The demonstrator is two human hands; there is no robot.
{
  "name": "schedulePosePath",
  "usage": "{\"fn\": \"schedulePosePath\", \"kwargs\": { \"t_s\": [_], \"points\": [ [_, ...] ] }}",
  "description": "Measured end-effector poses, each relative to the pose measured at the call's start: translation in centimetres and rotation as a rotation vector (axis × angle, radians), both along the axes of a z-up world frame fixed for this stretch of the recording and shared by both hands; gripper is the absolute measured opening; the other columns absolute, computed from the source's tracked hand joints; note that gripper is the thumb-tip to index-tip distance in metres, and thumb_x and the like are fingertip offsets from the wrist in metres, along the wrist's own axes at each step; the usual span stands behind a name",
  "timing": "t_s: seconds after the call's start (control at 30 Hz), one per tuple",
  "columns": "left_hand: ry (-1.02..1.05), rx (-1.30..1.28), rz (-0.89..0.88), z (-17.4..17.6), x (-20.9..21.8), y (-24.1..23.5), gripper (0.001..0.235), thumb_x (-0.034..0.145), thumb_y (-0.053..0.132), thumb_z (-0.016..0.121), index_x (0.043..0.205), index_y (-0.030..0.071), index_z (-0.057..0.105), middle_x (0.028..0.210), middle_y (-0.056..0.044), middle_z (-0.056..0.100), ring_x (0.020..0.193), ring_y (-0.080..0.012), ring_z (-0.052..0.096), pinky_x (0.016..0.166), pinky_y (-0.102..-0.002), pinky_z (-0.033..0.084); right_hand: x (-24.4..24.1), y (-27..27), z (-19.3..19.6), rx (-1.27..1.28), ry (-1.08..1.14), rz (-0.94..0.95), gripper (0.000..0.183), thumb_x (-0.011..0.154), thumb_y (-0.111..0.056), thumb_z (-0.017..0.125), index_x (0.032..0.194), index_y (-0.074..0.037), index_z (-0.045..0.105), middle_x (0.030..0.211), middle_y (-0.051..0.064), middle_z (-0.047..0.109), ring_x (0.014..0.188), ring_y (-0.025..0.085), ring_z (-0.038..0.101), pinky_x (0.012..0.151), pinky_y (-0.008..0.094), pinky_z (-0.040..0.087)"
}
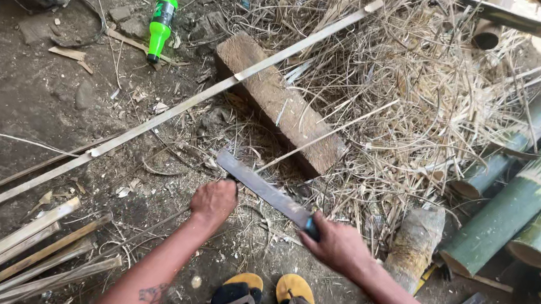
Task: The person uses a machete to shave and smooth thin bamboo sticks. They repeatedly draw the blade along the stick's length to remove splinters and create a smooth surface. Finished sticks are placed on the ground.
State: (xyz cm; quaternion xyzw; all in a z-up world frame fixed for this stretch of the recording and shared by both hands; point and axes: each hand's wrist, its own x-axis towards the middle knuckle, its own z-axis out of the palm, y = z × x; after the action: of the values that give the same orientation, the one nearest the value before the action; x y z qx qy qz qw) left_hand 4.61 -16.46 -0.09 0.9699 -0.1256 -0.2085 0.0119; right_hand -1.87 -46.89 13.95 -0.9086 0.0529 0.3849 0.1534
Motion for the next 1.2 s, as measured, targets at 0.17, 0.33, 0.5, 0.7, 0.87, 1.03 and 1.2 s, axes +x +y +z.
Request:
{"fn": "schedulePosePath", "kwargs": {
  "t_s": [0.17, 0.33, 0.5, 0.7, 0.87, 1.03, 1.2],
  "points": [
    [-0.149, -0.071, 0.044, -0.9, -4.3, 9.8, 0.029, 0.103, 0.020, 0.047, 0.082, 0.009, 0.063, 0.048, -0.002, 0.055, 0.033, -0.0110, 0.043, 0.025, -0.031, 0.035, 3.2, -7.3, 0.4, -0.095, -0.131, -0.468, 0.049, 0.108, -0.049, 0.043, 0.114, -0.002, 0.058, 0.062, 0.005, 0.060, 0.044, 0.013, 0.052, 0.037, 0.031, 0.042],
    [-0.228, -0.076, 0.097, -3.5, -3.7, 10.7, 0.029, 0.103, 0.022, 0.050, 0.082, 0.011, 0.066, 0.050, 0.002, 0.049, 0.035, -0.0071, 0.042, 0.029, -0.029, 0.035, 2.2, -5.1, -0.1, -0.094, -0.025, -0.219, 0.045, 0.103, -0.047, 0.047, 0.131, -0.012, 0.050, 0.068, 0.006, 0.066, 0.046, 0.011, 0.054, 0.038, 0.029, 0.045],
    [-0.255, -0.109, 0.133, -3.3, -4.6, 13.4, 0.024, 0.100, 0.028, 0.053, 0.091, 0.012, 0.070, 0.044, -0.002, 0.050, 0.031, -0.0121, 0.044, 0.024, -0.031, 0.035, 1.2, -4.1, -1.1, -0.077, -0.079, -0.141, 0.044, 0.097, -0.049, 0.051, 0.126, -0.017, 0.059, 0.079, 0.004, 0.071, 0.052, 0.012, 0.061, 0.043, 0.028, 0.053],
    [-0.080, 0.110, 0.175, -1.6, -5.1, 16.9, 0.030, 0.103, 0.032, 0.050, 0.086, 0.012, 0.065, 0.051, 0.001, 0.052, 0.036, -0.0089, 0.041, 0.029, -0.030, 0.035, 4.4, -14.6, -1.3, -0.340, -0.337, -0.336, 0.053, 0.107, -0.056, 0.047, 0.111, -0.005, 0.061, 0.076, 0.014, 0.072, 0.056, 0.019, 0.061, 0.052, 0.036, 0.049],
    [-0.267, -0.405, 0.039, -1.5, -1.0, 4.0, 0.030, 0.102, 0.025, 0.058, 0.095, -0.003, 0.066, 0.054, -0.010, 0.058, 0.032, -0.0163, 0.048, 0.022, -0.033, 0.034, 0.1, -5.0, -3.3, -0.180, -0.160, -0.249, 0.049, 0.100, -0.056, 0.048, 0.113, -0.010, 0.056, 0.073, 0.010, 0.072, 0.055, 0.017, 0.068, 0.050, 0.037, 0.060],
    [-0.064, -0.157, -0.031, 0.2, 1.6, -1.0, 0.021, 0.096, 0.009, 0.054, 0.082, 0.009, 0.070, 0.069, -0.013, 0.064, 0.050, -0.0165, 0.050, 0.049, -0.032, 0.038, -1.8, 1.3, -2.2, 0.088, -0.321, 0.155, 0.045, 0.098, -0.052, 0.055, 0.106, -0.008, 0.054, 0.069, 0.013, 0.069, 0.053, 0.021, 0.063, 0.055, 0.041, 0.057],
    [0.074, -0.163, 0.021, -0.1, 1.5, -0.7, 0.022, 0.105, 0.011, 0.043, 0.094, 0.001, 0.059, 0.061, -0.012, 0.064, 0.042, -0.0189, 0.055, 0.037, -0.035, 0.045, -1.9, 1.1, -1.5, 0.013, -0.085, -0.012, 0.048, 0.102, -0.055, 0.046, 0.106, -0.008, 0.055, 0.076, 0.011, 0.071, 0.059, 0.023, 0.069, 0.055, 0.040, 0.062]
  ]
}}
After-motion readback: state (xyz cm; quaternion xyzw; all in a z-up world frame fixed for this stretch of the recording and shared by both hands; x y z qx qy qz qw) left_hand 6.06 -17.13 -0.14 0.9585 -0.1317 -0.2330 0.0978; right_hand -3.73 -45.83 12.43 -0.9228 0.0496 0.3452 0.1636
